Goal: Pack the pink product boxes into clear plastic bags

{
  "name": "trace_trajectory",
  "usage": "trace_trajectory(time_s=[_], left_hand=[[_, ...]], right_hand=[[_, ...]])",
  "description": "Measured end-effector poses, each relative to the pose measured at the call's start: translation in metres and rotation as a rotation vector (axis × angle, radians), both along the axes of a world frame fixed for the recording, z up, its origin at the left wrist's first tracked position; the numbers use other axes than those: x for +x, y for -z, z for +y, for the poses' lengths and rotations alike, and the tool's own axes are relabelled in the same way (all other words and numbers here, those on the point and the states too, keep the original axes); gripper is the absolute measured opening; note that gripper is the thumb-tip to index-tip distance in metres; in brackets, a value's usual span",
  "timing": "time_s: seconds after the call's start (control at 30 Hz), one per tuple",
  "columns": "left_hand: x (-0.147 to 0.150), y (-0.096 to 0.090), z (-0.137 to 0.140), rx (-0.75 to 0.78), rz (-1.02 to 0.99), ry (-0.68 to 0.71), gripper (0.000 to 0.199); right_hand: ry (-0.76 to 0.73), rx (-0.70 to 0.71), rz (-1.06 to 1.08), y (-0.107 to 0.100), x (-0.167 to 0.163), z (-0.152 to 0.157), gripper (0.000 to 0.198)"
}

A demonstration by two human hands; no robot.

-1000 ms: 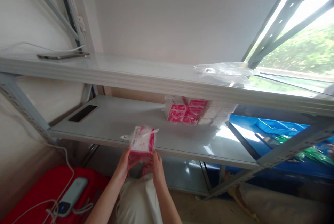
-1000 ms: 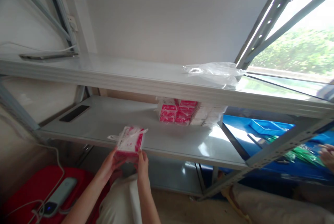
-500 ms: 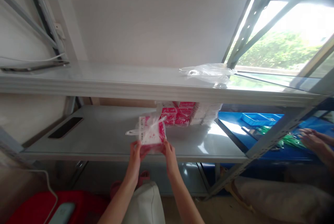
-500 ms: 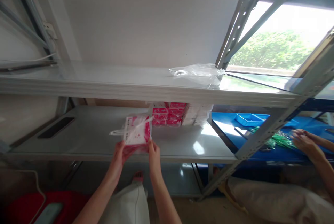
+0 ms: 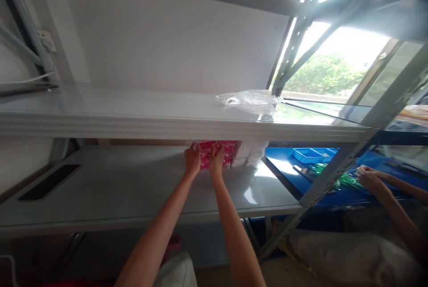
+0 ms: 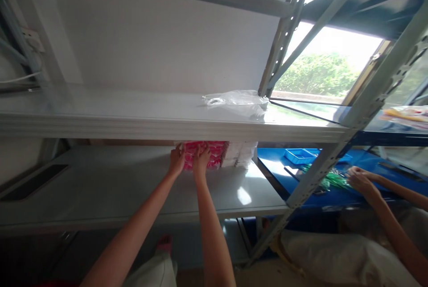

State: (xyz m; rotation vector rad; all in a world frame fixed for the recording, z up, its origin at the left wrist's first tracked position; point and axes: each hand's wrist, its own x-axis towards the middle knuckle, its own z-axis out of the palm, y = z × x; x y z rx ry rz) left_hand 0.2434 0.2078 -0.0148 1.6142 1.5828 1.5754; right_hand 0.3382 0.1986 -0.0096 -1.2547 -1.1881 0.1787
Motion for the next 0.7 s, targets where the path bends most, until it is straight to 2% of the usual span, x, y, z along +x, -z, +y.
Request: trace_trajectory(time_s=[0.1,0.17,0.23,0.37,0.53,0.7], left_hand=[[-0.002,0.021,-0.006,0.101,0.198,-0.075,0.048],[-0.001,0.026,-0.009,0.177,0.250,-0.100,0.052],[0.001,0.025,-0.008,0.247,0.282,-0.105,0.052],[0.003,0.014,0.005,0.304,0.319,-0.115,0.039],[-0.001,0.006,0.017,0.270,0.339,-0.185,0.029],[-0.001,0.005,0.022,0.241,0.343,-0.172,0.026]], right_hand=[[0.081,0.007,-0.047,0.026,-0.007,-0.006,0.049],[0.099,0.016,-0.085,0.035,-0.009,-0.005,0.047],[0.129,0.015,-0.106,0.037,-0.010,-0.003,0.047],[0.168,0.015,-0.119,0.036,-0.010,0.003,0.049],[0.162,-0.034,-0.122,0.036,-0.011,0.005,0.053],[0.085,-0.058,-0.189,0.037,-0.010,0.003,0.054]])
